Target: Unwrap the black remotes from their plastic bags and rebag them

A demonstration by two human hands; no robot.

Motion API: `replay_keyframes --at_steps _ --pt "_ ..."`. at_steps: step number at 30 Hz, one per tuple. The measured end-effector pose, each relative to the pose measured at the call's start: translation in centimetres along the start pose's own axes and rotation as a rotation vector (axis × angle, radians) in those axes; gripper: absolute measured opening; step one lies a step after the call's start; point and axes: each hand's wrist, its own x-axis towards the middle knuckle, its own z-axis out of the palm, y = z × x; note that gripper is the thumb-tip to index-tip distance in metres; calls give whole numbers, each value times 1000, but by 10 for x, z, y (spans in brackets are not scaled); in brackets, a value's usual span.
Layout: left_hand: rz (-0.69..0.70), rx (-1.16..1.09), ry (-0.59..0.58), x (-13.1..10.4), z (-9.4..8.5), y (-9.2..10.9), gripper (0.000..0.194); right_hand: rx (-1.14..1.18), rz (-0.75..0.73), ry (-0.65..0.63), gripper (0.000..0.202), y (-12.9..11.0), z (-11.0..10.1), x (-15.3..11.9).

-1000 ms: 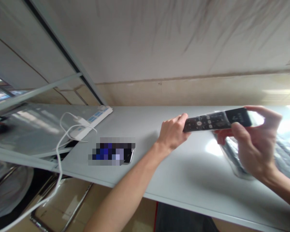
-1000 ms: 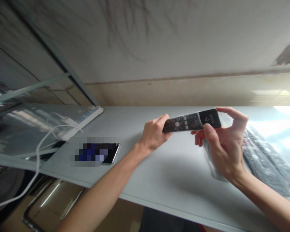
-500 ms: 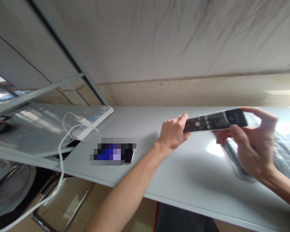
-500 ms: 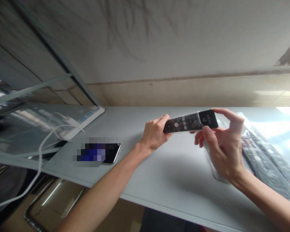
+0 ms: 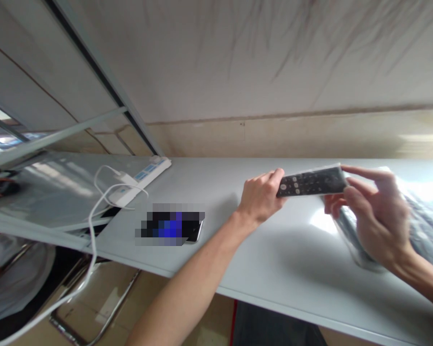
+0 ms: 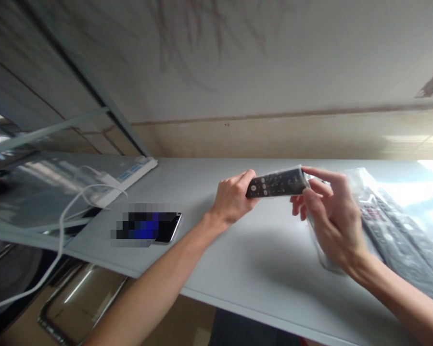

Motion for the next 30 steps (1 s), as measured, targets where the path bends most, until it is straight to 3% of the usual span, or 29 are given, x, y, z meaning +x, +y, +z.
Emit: replay_keyframes --at_steps 5,12,15,18,20,23,26,30 --pt "33 25 5 -1 1 1 16 -123 58 -66 34 -3 -3 -4" --pt "138 101 16 0 0 0 16 -130 169 -334 52 2 -3 -3" --pt "142 111 59 1 -1 -3 19 -55 209 -248 48 -2 -2 -2" --pt "116 82 87 1 -3 -4 26 35 213 -12 35 -6 -6 5" --pt "76 36 67 1 -2 -3 31 104 232 130 28 -7 -11 12" --pt "9 -21 0 0 -1 0 36 185 294 217 27 -4 -14 21" --pt "-29 -15 -64 -1 2 4 43 249 357 168 51 4 -9 19" --pt "3 69 -114 -2 2 7 66 217 376 -57 78 9 2 7"
